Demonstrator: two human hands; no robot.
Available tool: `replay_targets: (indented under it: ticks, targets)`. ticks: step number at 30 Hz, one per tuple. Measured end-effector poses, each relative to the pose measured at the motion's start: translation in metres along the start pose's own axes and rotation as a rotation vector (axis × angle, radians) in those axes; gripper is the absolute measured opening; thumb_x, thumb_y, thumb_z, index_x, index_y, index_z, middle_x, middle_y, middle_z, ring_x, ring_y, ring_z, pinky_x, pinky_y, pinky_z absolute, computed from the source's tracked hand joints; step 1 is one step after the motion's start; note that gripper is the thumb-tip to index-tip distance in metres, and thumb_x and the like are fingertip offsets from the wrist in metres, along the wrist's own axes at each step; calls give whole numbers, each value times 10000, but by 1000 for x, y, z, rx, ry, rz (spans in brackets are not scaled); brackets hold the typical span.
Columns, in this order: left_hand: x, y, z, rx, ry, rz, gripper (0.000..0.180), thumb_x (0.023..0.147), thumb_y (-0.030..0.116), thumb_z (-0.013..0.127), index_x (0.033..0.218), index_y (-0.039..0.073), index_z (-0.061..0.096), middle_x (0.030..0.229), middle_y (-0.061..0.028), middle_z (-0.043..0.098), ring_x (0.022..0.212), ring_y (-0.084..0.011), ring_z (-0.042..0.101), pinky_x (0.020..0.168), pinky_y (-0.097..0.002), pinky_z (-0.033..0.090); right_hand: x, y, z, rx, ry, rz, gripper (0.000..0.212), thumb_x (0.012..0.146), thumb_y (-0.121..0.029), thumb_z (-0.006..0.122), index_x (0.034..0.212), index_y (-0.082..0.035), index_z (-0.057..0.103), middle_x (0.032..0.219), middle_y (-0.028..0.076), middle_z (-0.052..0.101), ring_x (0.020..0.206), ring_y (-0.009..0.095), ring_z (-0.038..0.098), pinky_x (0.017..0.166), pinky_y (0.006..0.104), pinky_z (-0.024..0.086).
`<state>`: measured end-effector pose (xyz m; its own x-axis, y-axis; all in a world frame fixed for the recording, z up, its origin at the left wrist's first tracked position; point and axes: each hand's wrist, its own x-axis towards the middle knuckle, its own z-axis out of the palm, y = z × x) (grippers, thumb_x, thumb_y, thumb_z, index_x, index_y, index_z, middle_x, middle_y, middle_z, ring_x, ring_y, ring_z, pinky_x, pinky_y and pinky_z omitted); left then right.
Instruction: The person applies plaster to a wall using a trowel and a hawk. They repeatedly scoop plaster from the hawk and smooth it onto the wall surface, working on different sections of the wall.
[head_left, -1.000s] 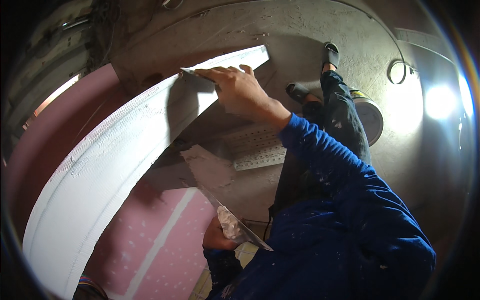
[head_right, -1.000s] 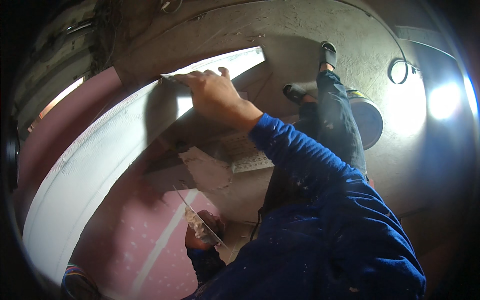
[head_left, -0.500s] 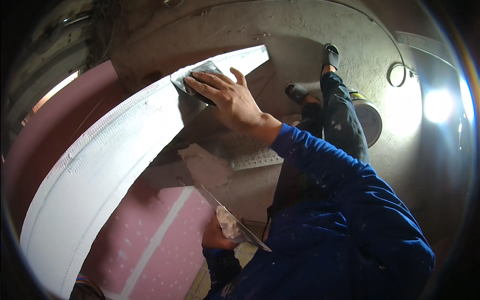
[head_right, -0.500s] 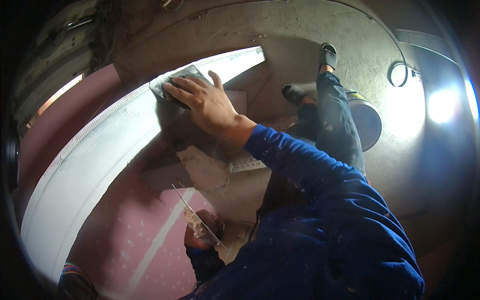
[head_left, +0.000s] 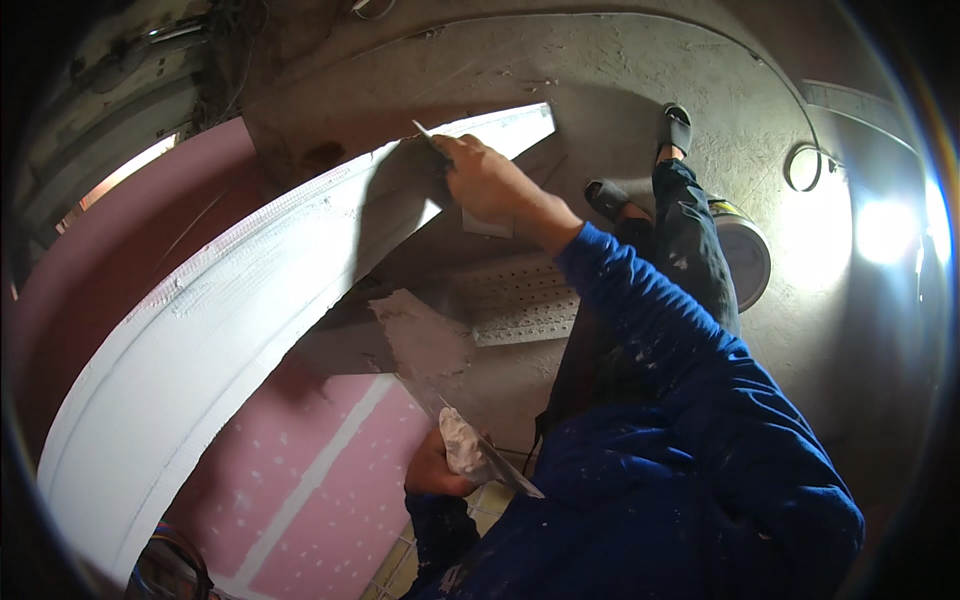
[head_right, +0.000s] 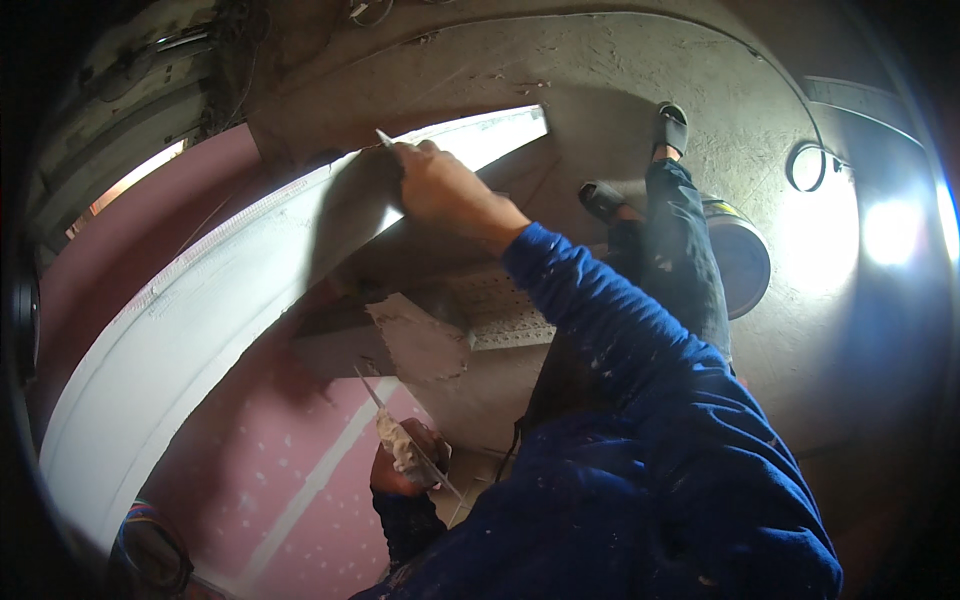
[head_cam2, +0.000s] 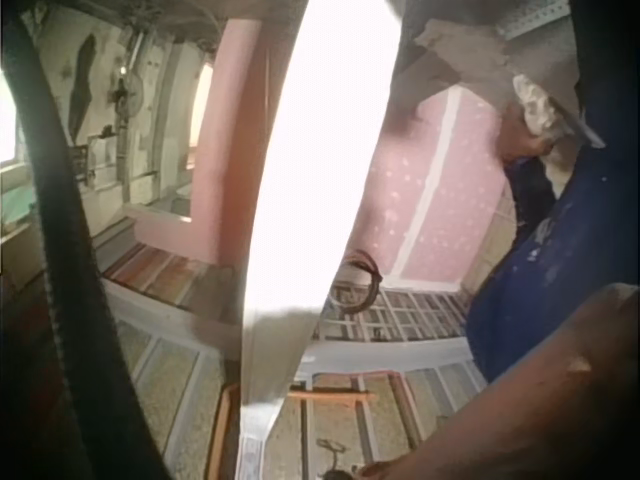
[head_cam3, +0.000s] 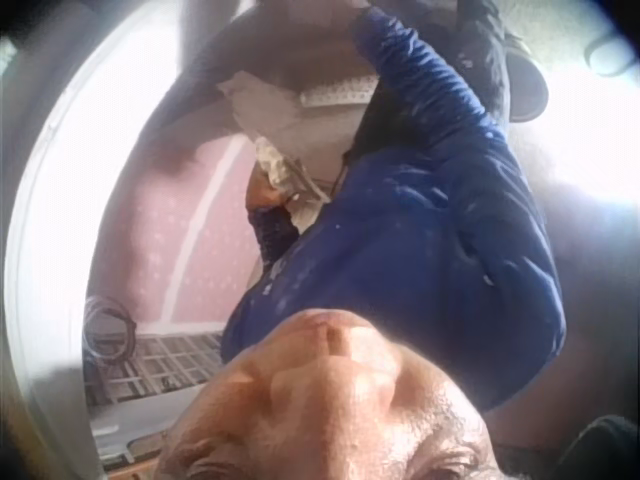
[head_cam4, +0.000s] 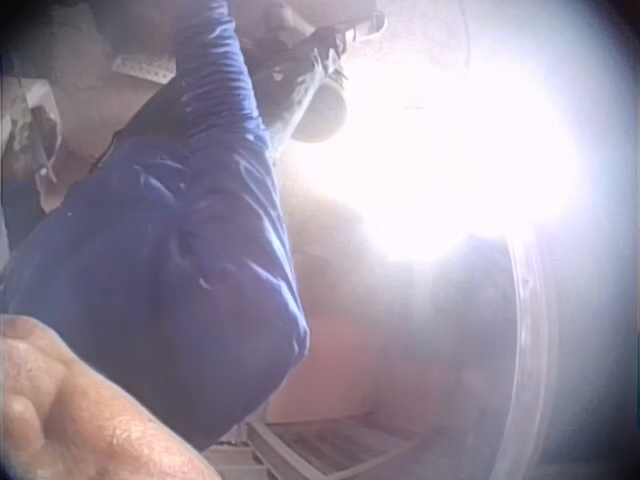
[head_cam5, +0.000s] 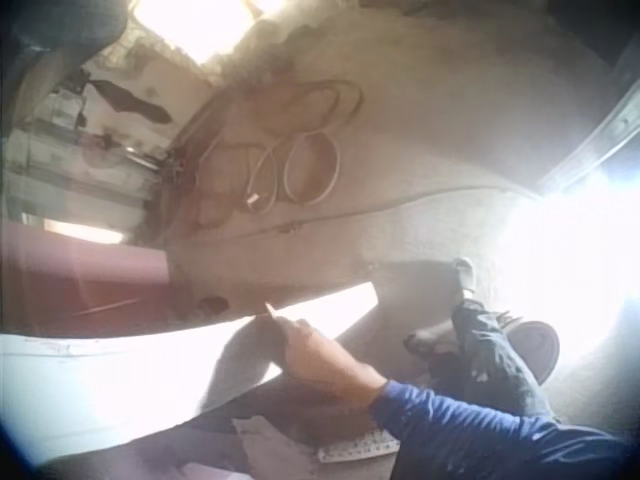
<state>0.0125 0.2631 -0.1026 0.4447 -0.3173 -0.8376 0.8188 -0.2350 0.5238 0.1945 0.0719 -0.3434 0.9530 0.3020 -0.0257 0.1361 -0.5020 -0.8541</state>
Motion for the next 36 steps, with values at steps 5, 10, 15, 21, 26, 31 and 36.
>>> replay_targets:
  ticks: [5, 10, 15, 21, 26, 31, 36]
  targets:
    - [-9, -2, 13, 1, 106, 48, 206, 780, 142, 687, 799, 16, 526, 703, -92, 539, 627, -206, 529, 578, -328, 429, -15, -76, -25, 466, 202, 182, 464, 861, -46, 520, 1304, 84, 479, 1112, 280, 563, 1009, 430, 603, 919, 451, 496]
    - [-12, 3, -10, -202, -137, 8, 389, 701, 83, 757, 1063, 30, 627, 945, -7, 643, 863, -94, 609, 758, -266, 479, -43, -84, -63, 537, 121, 11, 509, 855, -18, 532, 1362, -9, 486, 1212, 210, 570, 1140, 376, 569, 970, 428, 483]
    - [-19, 3, -7, -111, -119, 30, 373, 701, 84, 748, 1050, 26, 632, 924, -3, 643, 838, -93, 605, 727, -272, 474, -30, -56, -61, 389, 281, -67, 614, 833, 52, 563, 1422, -94, 473, 1342, 161, 522, 1211, 360, 531, 1021, 428, 473]
    - [-22, 4, 12, 2, 117, 57, 399, 599, 180, 855, 758, 24, 524, 669, -99, 545, 605, -221, 513, 576, -363, 419, -14, -65, -12, 209, 430, -116, 708, 823, 13, 618, 1473, -177, 412, 1386, 150, 485, 1209, 361, 509, 1036, 452, 455]
    - [-25, 7, 13, -56, 205, -64, 401, 624, 188, 844, 738, 43, 489, 659, -85, 529, 608, -205, 507, 580, -361, 422, -37, -69, -5, 275, 374, -127, 707, 815, 4, 607, 1472, -156, 399, 1359, 153, 484, 1205, 356, 502, 1020, 457, 454]
    - [-20, 12, -1, -14, -11, 7, 395, 619, 105, 833, 787, 54, 479, 642, -83, 519, 591, -197, 528, 559, -362, 437, -49, -44, -14, 350, 347, 14, 615, 835, 8, 527, 1429, -135, 460, 1308, 194, 507, 1188, 372, 511, 991, 476, 456]
    - [-30, 7, 0, 57, 1, 89, 404, 629, 100, 842, 852, 50, 508, 633, -85, 521, 552, -202, 543, 504, -341, 429, -4, -8, -7, 430, 130, 320, 539, 846, -40, 480, 1385, -30, 479, 1244, 243, 567, 1140, 393, 567, 1002, 436, 450]
